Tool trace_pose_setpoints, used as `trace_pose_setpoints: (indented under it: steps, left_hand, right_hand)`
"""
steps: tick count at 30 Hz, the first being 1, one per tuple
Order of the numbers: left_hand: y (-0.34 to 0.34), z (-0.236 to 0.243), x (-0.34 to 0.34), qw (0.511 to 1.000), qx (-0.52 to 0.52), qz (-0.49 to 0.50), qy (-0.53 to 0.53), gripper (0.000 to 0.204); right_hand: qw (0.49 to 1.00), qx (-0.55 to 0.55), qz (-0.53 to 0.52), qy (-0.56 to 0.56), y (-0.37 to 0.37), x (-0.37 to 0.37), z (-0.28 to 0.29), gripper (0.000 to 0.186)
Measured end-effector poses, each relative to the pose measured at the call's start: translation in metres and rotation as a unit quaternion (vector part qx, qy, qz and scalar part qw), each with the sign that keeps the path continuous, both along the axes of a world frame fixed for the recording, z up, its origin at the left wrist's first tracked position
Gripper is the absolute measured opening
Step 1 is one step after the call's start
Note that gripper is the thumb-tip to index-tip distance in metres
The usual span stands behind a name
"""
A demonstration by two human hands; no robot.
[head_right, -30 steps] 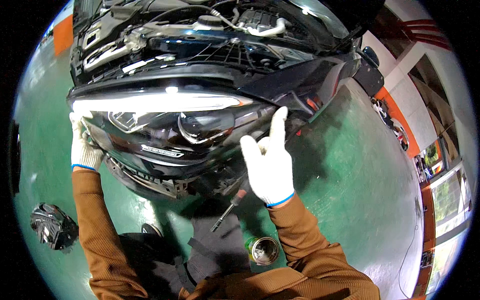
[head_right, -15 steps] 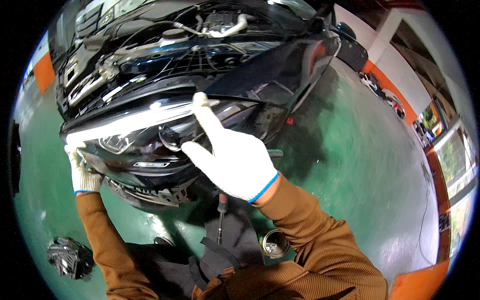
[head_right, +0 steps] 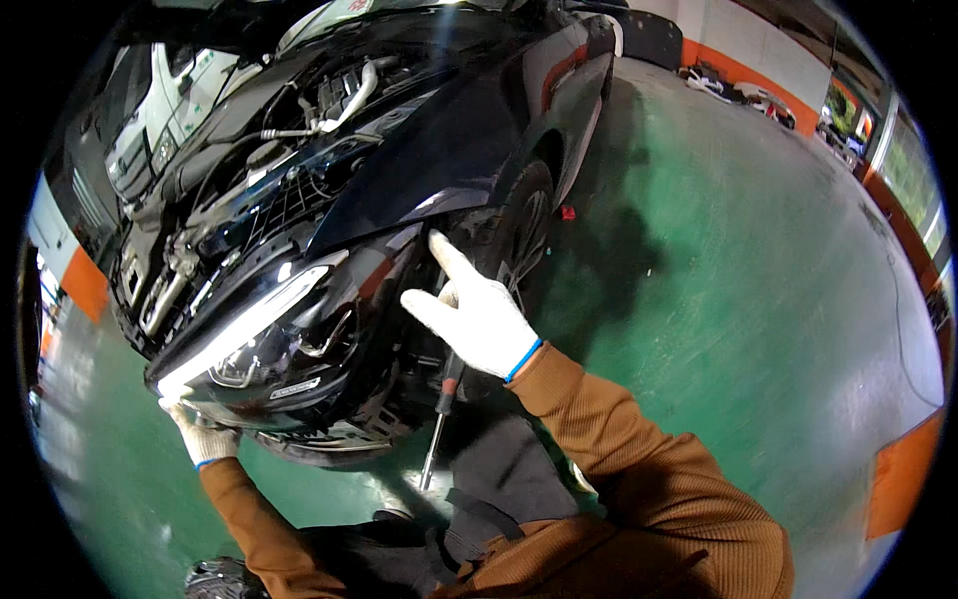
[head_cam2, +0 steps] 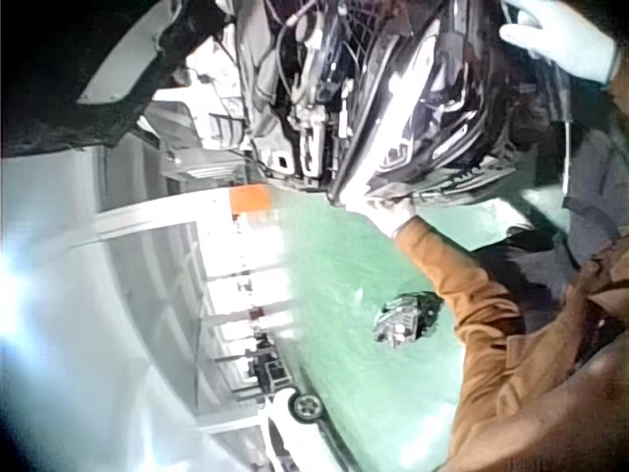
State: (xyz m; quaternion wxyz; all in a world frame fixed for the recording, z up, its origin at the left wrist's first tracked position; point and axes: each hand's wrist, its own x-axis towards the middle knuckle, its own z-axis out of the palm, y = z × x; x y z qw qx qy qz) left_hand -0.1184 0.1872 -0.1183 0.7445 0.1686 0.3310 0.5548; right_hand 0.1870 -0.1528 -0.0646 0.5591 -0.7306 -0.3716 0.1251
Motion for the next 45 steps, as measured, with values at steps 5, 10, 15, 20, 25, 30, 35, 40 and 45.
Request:
trace_pose_setpoints:
  steps: [5,10,15,20,25,30,35,40,45]
  left_hand:
    - [0.025,-0.013,-0.013,0.997,-0.068,-0.007,0.025,0.085]
    - [0.011,-0.007,0.001,1.0,0.012,0.01,0.025,0.063]
    - [0.051,-0.052,-0.017,0.996,0.078,-0.034,-0.005,0.062]
    - [0.023,-0.034,-0.028,0.985,-0.033,-0.108,-0.128,0.069]
    - [0.012,-0.043,-0.026,0.987,0.016,-0.109,-0.113,0.09]
    - [-0.003,-0.043,0.002,0.982,0.058,-0.066,-0.169,0.078]
    - [0.027,-0.052,-0.017,0.973,0.006,-0.062,-0.22,0.074]
    - [0.034,-0.055,-0.025,0.977,0.0,-0.08,-0.199,0.073]
    - [-0.017,-0.004,0.018,0.993,0.05,-0.018,-0.108,0.07]
  right_hand:
    - [0.982,0.113,0.038,0.144,0.013,0.013,-0.011,0.089]
    - [0.987,0.108,0.002,0.115,0.023,0.007,-0.041,0.088]
    - [0.941,0.252,-0.048,0.219,0.043,-0.025,-0.064,0.056]
    - [0.97,0.161,-0.054,0.175,0.049,-0.045,-0.088,0.04]
    - [0.953,0.136,0.067,0.261,0.05,-0.033,-0.093,0.04]
    - [0.93,0.141,0.104,0.324,0.047,-0.024,-0.088,0.031]
    - [0.924,0.107,0.12,0.346,0.047,-0.019,-0.094,0.025]
    - [0.926,0.116,0.128,0.336,0.052,-0.018,-0.095,0.022]
    - [0.932,0.115,0.119,0.323,0.047,-0.016,-0.096,0.019]
